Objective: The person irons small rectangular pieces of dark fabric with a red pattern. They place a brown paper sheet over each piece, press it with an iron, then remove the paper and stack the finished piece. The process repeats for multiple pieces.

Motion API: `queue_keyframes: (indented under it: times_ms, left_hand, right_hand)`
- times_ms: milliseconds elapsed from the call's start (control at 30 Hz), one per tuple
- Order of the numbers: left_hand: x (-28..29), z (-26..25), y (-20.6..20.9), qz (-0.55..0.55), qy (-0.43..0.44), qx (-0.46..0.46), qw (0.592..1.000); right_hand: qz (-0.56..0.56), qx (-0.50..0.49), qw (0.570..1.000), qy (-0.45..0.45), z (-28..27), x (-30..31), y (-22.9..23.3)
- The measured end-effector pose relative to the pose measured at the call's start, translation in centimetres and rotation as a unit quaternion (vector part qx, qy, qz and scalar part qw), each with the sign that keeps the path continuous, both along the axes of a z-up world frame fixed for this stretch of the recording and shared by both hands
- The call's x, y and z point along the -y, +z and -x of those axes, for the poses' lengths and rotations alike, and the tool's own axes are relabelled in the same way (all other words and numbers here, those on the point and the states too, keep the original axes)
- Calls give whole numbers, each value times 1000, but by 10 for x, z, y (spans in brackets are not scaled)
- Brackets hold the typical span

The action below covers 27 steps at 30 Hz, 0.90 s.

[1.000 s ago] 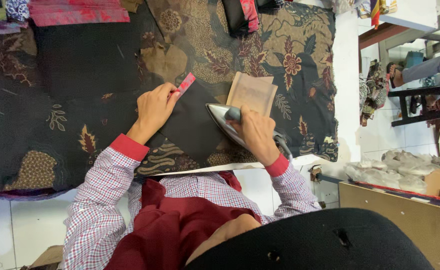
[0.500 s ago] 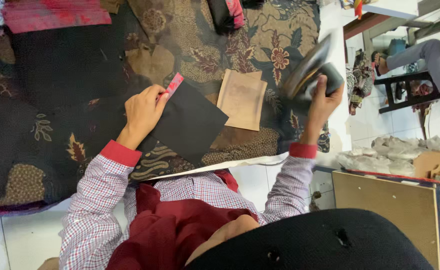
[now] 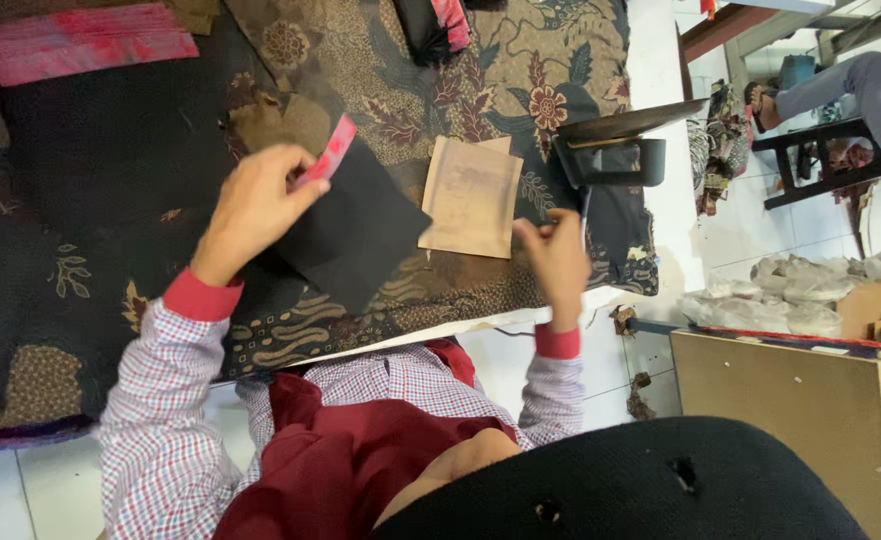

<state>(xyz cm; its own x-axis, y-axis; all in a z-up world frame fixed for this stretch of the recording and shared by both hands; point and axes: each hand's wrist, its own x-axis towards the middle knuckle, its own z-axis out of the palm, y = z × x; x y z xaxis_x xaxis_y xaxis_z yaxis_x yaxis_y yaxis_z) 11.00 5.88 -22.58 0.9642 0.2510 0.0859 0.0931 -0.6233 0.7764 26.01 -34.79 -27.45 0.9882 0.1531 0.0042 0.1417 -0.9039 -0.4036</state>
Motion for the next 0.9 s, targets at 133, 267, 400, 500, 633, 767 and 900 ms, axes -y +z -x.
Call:
queue_keyframes:
  times_ms: [133,267,400,500,633,767,900]
  left_hand:
    - [3,-11,61,-107,2,117,987]
    - [18,-11,98,-227,-3,244,943]
    - [38,-5,81,-327,-10,265,907]
    - [55,5,40,-342,-33,228,911]
    - [77,21,-19,-296,-60,170,938]
    - [96,45,-56,-221,-62,152,961]
    - [111,58,-65,-193,-47,167,966]
  right_hand:
    - [106,181,972,102,38,-48,-1]
    - [1,35,997,62,34,-54,5]
    - [-45,-26,998,32,33,-51,1]
    - [-88,-36,994,51,36,-42,-6]
    - [-136,123,975,122,24,-25,-4]
    - [-290,21,956,31,20,-11,9]
    - [-418,-29,907,47,19,-29,13]
